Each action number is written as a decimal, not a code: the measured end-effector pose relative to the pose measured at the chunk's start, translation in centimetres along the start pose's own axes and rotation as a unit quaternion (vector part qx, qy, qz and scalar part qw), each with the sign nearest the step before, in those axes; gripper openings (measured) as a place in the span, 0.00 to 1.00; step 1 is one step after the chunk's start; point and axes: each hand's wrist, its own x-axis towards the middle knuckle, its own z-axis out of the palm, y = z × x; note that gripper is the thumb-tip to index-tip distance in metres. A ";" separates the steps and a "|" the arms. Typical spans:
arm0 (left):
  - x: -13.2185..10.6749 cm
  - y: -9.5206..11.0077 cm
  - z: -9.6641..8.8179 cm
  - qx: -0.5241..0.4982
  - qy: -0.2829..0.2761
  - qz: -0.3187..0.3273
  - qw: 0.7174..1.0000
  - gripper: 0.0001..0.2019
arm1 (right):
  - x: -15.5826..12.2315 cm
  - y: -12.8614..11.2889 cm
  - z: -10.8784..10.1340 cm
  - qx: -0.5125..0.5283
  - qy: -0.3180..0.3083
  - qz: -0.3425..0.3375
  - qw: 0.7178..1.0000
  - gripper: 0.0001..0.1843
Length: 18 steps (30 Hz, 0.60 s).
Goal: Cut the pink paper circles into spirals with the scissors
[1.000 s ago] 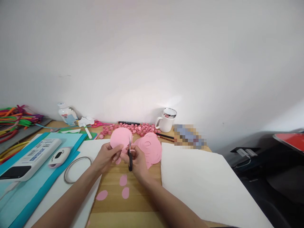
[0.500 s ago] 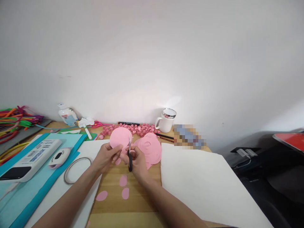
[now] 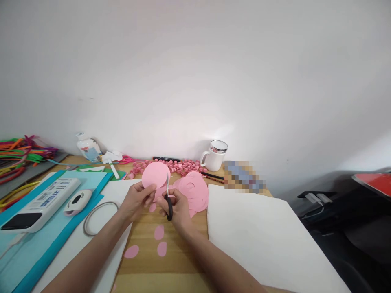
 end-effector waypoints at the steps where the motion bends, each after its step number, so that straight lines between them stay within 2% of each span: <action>1: 0.0 0.1 0.1 -0.012 -0.002 -0.005 1.000 0.16 | 0.0 0.1 0.0 0.000 -0.002 0.001 1.000 0.21; 7: -0.3 0.3 0.4 0.017 0.020 -0.018 1.000 0.18 | 0.0 0.9 -0.1 -0.006 -0.031 0.011 0.999 0.21; 14: -0.3 0.3 0.4 0.062 0.029 -0.029 0.997 0.19 | 0.2 0.6 -0.2 0.007 -0.005 -0.043 0.999 0.26; 18: -0.4 0.5 0.4 0.065 0.020 -0.018 0.998 0.20 | 0.2 0.3 -0.2 0.020 -0.011 -0.032 0.999 0.26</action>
